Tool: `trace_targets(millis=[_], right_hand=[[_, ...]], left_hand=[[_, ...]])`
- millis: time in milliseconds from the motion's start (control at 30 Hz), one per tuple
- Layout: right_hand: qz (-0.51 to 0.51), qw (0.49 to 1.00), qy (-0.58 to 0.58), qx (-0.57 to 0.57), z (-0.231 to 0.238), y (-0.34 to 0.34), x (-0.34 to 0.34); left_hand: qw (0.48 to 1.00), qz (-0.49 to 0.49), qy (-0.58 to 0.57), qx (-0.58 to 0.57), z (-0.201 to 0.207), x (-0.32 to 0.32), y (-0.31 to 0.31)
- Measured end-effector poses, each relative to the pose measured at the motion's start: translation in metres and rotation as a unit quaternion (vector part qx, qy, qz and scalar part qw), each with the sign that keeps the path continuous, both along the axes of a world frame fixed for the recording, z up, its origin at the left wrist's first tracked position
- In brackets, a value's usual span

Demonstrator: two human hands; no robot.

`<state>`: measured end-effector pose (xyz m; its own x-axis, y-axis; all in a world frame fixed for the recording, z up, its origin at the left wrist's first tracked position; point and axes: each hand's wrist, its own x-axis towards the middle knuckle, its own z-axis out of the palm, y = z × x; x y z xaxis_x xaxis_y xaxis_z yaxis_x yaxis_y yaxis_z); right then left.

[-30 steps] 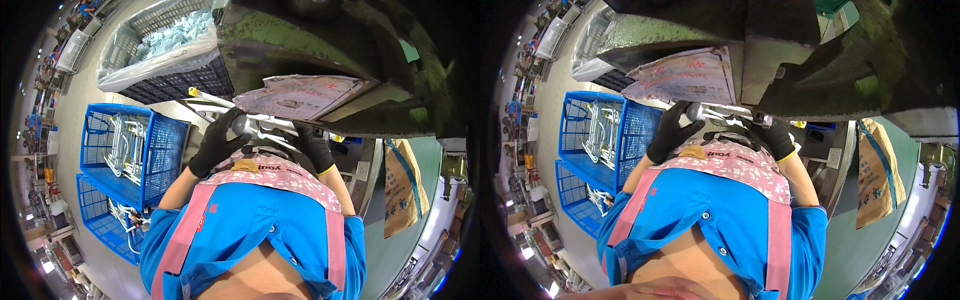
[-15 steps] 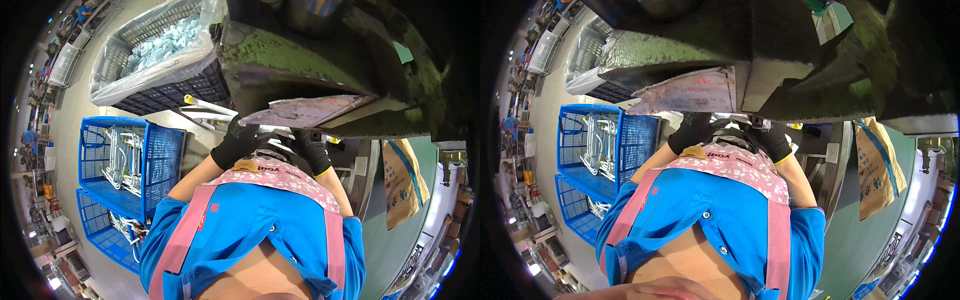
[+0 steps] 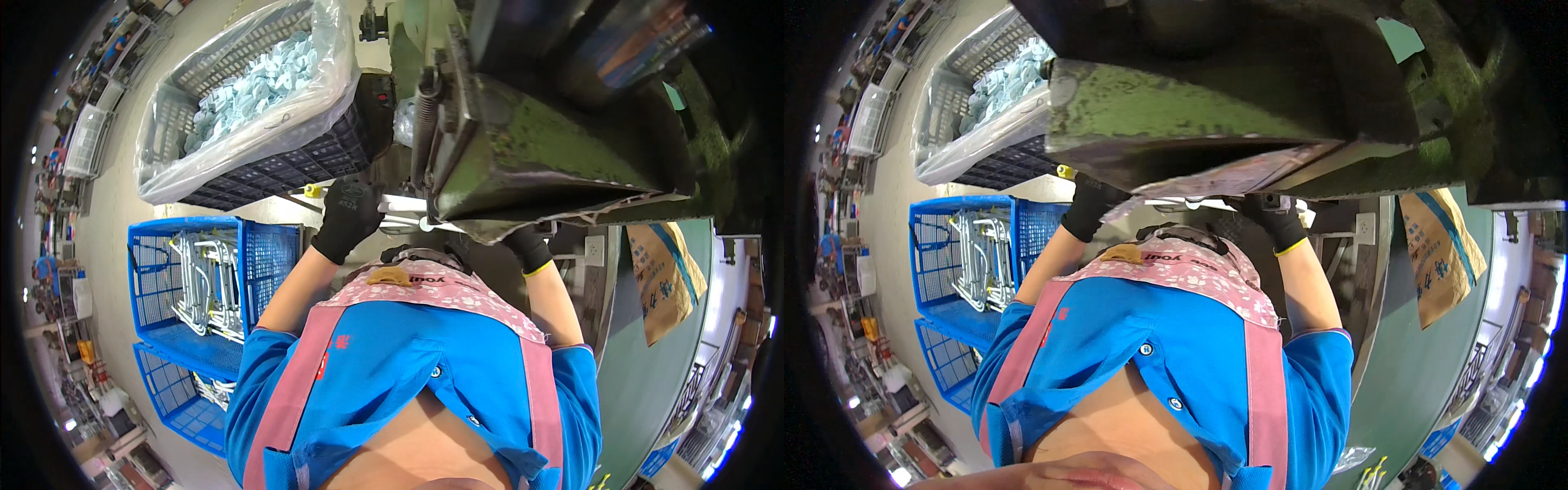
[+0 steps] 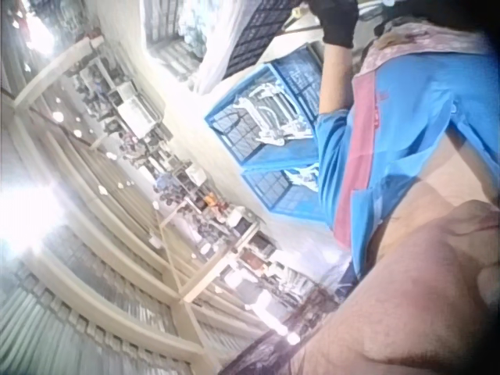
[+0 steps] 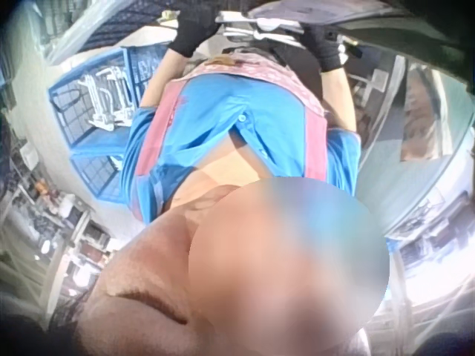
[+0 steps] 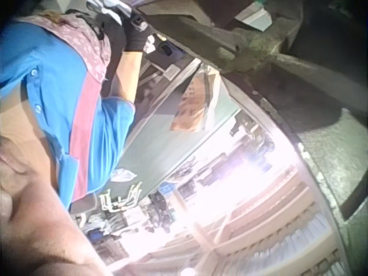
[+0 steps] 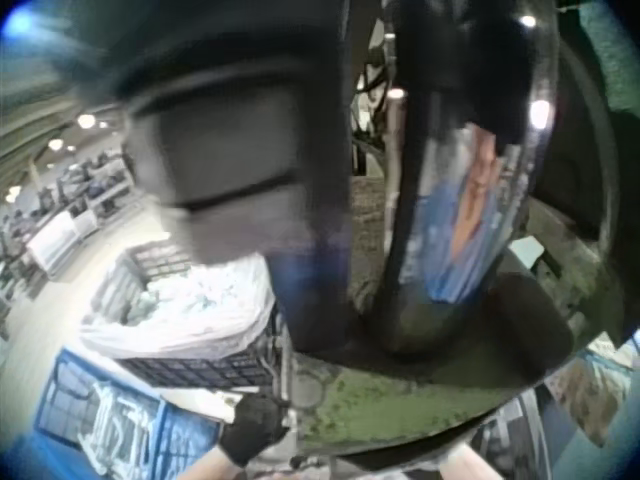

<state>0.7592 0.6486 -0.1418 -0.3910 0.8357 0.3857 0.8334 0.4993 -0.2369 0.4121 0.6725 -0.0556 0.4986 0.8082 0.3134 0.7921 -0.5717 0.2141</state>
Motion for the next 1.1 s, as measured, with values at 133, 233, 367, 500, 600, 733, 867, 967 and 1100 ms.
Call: trace_targets(millis=[133, 233, 367, 500, 600, 733, 867, 967, 1100], right_hand=[[0.096, 0.981, 0.097, -0.139, -0.001, 0.005, 0.002], [0.005, 0.999, 0.034, -0.021, -0.005, -0.004, 0.006], [-0.119, 0.962, 0.231, -0.089, -0.012, -0.010, -0.006], [-0.148, 0.979, 0.136, -0.035, 0.017, -0.013, -0.013], [-0.175, 0.984, -0.027, 0.008, 0.053, -0.018, -0.024], [-0.187, 0.978, -0.085, 0.032, 0.088, -0.026, -0.040], [-0.221, 0.965, -0.121, -0.073, 0.096, -0.027, -0.045], [-0.204, 0.972, -0.114, 0.003, 0.088, -0.025, -0.044], [-0.193, 0.974, -0.114, 0.020, 0.078, -0.023, -0.038]], left_hand=[[0.990, -0.056, -0.002, 0.130, -0.011, 0.000, 0.004], [0.988, -0.081, 0.005, 0.128, -0.008, 0.000, 0.014], [0.989, -0.102, -0.017, 0.105, 0.001, 0.003, 0.022], [0.991, -0.097, -0.015, 0.088, 0.010, 0.006, 0.027], [0.992, -0.105, -0.015, 0.067, 0.012, 0.007, 0.030], [0.992, -0.117, -0.024, 0.048, 0.010, 0.005, 0.034], [0.985, -0.133, -0.055, 0.097, 0.008, 0.005, 0.035], [0.987, -0.127, -0.032, 0.089, 0.009, 0.005, 0.034], [0.984, -0.135, -0.047, 0.110, 0.011, 0.005, 0.033]])
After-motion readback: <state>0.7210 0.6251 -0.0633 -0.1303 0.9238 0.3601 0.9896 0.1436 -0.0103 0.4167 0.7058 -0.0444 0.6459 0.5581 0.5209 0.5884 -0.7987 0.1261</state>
